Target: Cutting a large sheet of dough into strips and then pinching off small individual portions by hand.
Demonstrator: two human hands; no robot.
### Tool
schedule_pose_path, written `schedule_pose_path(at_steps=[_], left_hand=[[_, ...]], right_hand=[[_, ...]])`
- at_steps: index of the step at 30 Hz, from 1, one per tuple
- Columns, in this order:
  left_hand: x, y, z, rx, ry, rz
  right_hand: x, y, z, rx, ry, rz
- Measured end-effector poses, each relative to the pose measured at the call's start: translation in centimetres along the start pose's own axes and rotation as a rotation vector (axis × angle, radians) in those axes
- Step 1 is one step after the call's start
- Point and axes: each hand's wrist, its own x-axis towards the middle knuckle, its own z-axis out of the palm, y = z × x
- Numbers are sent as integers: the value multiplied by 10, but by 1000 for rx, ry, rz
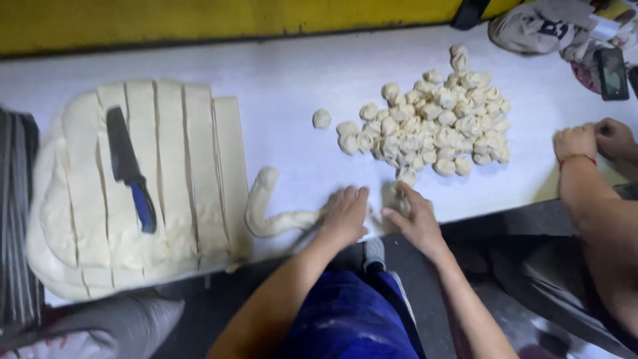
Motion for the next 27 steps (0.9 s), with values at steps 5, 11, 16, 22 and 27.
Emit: schedule_pose_path(at_steps=[5, 11, 16, 22, 27], left_hand=[[1, -58, 48, -94, 169, -62], [-12, -48, 47, -239, 206, -18], [-7, -20, -2, -53, 15, -20], [8, -39, 7, -114, -70, -133], [-19, -73, 12, -78, 140, -109]], right_hand=[[15, 18, 108, 284, 90, 49], [34, 17, 135, 215, 5, 153], [29, 73, 101, 338, -264, 194], [-27, -32, 25, 282, -321, 161], [33, -14, 105, 297, 81, 119]])
